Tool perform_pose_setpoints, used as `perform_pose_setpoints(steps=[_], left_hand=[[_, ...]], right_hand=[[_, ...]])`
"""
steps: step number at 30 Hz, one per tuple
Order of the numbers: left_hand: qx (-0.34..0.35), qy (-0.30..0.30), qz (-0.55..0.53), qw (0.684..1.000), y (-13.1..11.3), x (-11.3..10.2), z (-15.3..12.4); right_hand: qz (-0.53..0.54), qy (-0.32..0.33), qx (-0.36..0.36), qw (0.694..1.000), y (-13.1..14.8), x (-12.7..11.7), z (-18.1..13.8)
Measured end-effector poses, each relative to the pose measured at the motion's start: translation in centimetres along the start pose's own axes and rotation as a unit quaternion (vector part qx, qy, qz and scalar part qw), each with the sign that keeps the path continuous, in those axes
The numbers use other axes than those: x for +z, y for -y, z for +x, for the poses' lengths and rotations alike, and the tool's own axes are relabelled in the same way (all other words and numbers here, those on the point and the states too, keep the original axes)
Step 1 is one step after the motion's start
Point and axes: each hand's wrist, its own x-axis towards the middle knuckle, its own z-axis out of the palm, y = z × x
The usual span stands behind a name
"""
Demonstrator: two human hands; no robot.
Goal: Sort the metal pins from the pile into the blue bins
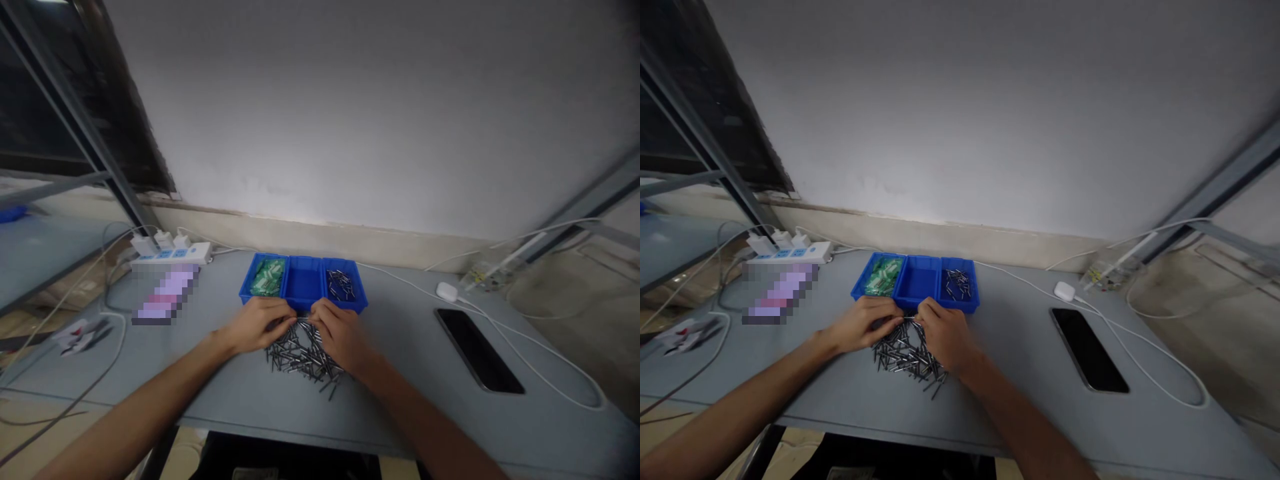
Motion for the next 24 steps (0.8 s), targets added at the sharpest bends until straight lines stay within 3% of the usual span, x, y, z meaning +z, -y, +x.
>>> perform_pose_setpoints(steps=[9,17,21,24], left_hand=[[0.027,-0.003,0.016,1.0,-0.3,0.7,-0.1],[0.067,-0.146,0.008,0.987,-0.7,0.1,-0.1],[0.029,-0.165,0.009,0.986,-0.1,-0.2,-0.4],[0.004,-0.099,0.009,0.995,0.3,0.0,-0.5]], right_hand=[[0.015,0.025,-0.021,0.999,0.7,0.1,0.1],[0.037,-0.138,-0.077,0.987,-0.3,-1.1,0.0],[-0.004,-0.29,-0.001,0.957,-1.6,-2.8,0.2],[-0.106,-0.285,0.103,0.947,-2.3,-3.8,0.7]])
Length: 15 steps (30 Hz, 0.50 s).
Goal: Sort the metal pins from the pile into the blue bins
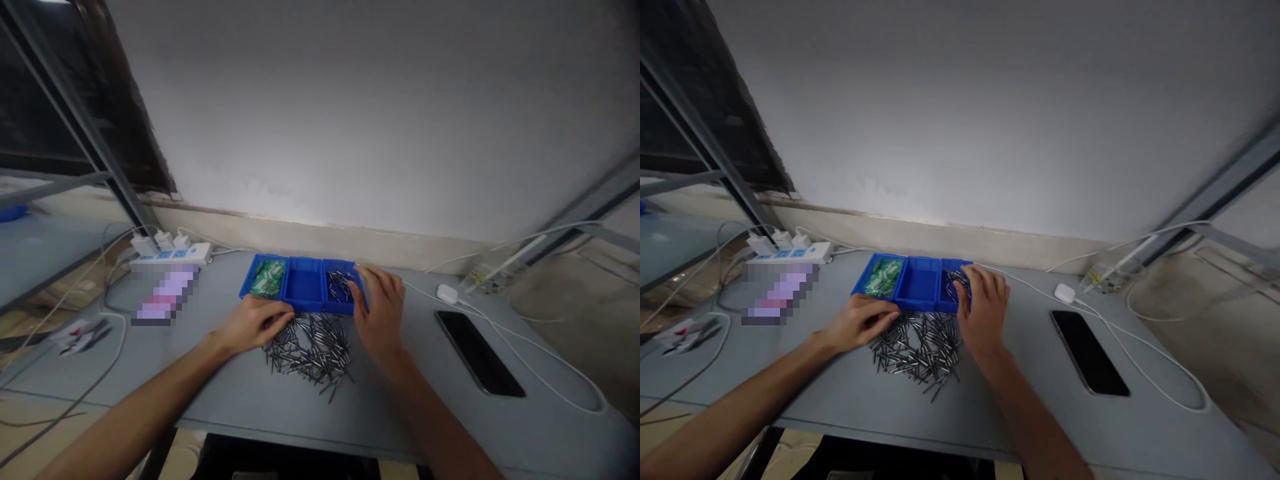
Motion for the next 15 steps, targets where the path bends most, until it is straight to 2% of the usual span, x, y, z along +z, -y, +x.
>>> perform_pose_setpoints(steps=[2,5,7,9,11,15], left_hand=[[-0.01,0.065,0.004,0.998,0.1,0.3,0.0],[-0.024,0.128,0.012,0.991,0.0,0.6,0.0],[-0.035,0.144,0.023,0.989,-0.1,0.6,0.1],[-0.043,0.156,0.031,0.986,-0.2,0.5,0.2],[-0.047,0.16,0.035,0.985,-0.3,0.4,0.3],[-0.051,0.165,0.035,0.984,-0.4,0.2,0.4]], right_hand=[[-0.033,0.042,-0.007,0.999,-0.1,0.0,0.3],[0.047,0.154,-0.082,0.984,0.3,0.4,-0.2],[0.091,0.266,-0.135,0.95,0.7,0.7,-0.9],[0.091,0.359,-0.164,0.914,1.1,0.9,-1.6],[0.072,0.41,-0.168,0.894,1.3,1.1,-2.0],[0.041,0.451,-0.16,0.877,1.2,1.1,-2.0]])
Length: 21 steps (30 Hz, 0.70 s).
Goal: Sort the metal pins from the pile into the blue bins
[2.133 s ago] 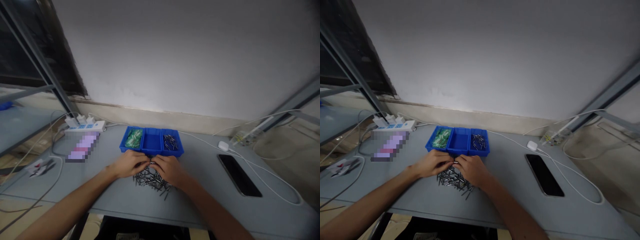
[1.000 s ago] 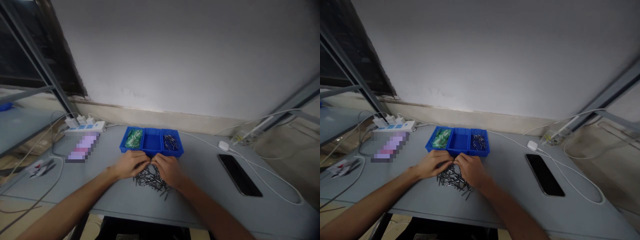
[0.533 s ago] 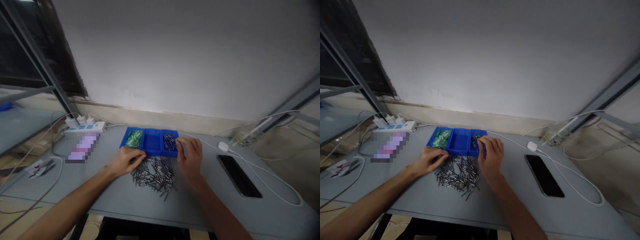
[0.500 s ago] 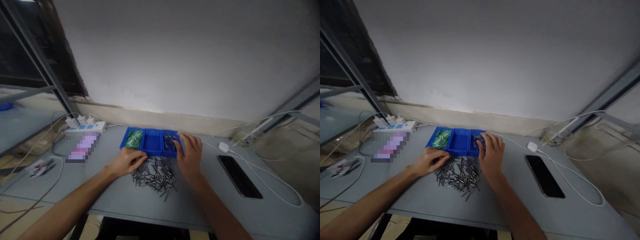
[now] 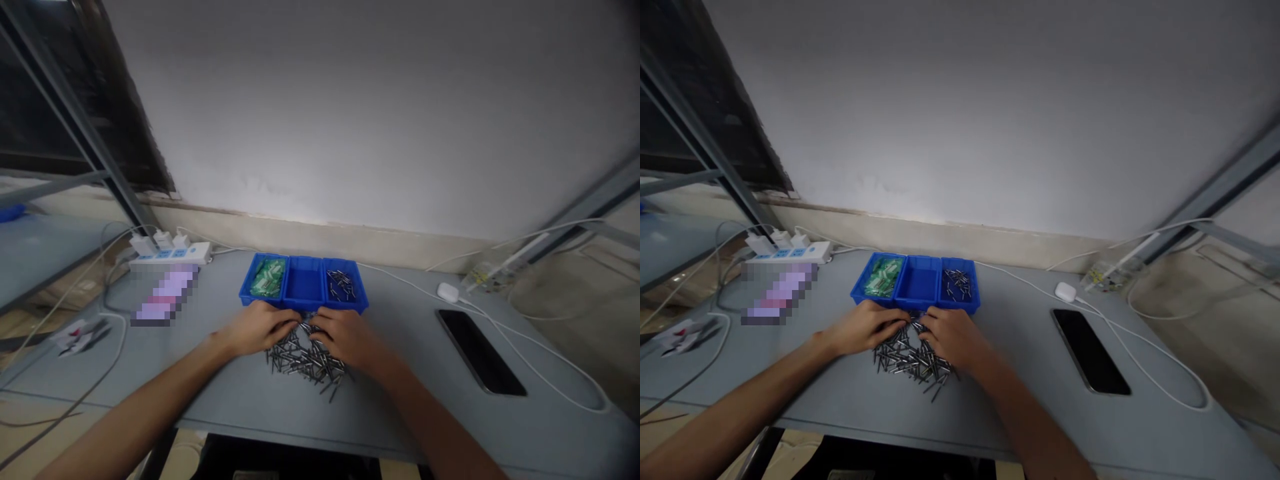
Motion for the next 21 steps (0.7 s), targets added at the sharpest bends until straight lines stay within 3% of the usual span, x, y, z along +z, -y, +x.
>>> perform_pose_setpoints(steps=[7,21], left_hand=[[0.009,-0.003,-0.004,1.0,0.15,0.03,-0.11],[-0.01,0.018,0.004,1.0,0.09,0.07,-0.04]], right_hand=[[-0.003,0.045,0.003,0.999,-0.1,0.03,0.1],[0.004,0.061,0.025,0.998,0.61,-0.47,0.25]])
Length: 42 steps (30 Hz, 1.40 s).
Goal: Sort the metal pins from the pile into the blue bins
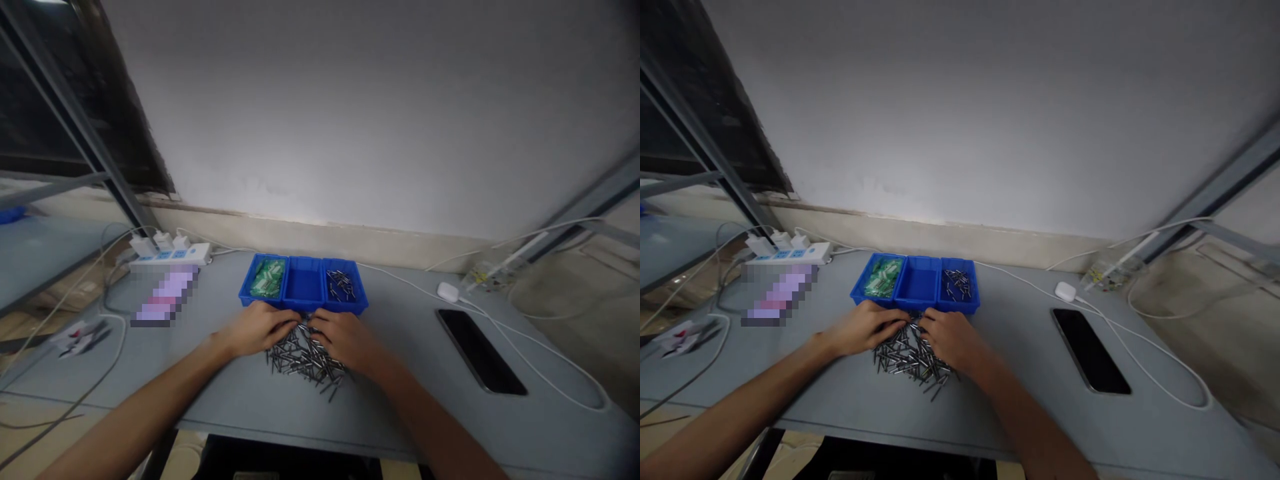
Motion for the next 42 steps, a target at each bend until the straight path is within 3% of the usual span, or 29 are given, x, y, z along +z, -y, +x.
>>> perform_pose_setpoints(steps=[13,21,29,42], left_hand=[[0.009,-0.015,0.007,1.0,0.0,0.0,0.1],[0.017,-0.008,0.013,1.0,0.0,0.0,0.0],[0.065,-0.03,-0.018,0.997,0.0,0.1,0.0],[0.076,-0.067,-0.034,0.994,-0.2,0.2,0.2]], right_hand=[[-0.014,-0.14,-0.04,0.989,-0.4,0.8,0.1],[0.036,-0.281,-0.105,0.953,0.5,1.4,0.0],[0.065,-0.283,-0.098,0.952,0.8,1.6,0.2],[0.065,-0.277,-0.028,0.958,1.5,2.2,0.8]])
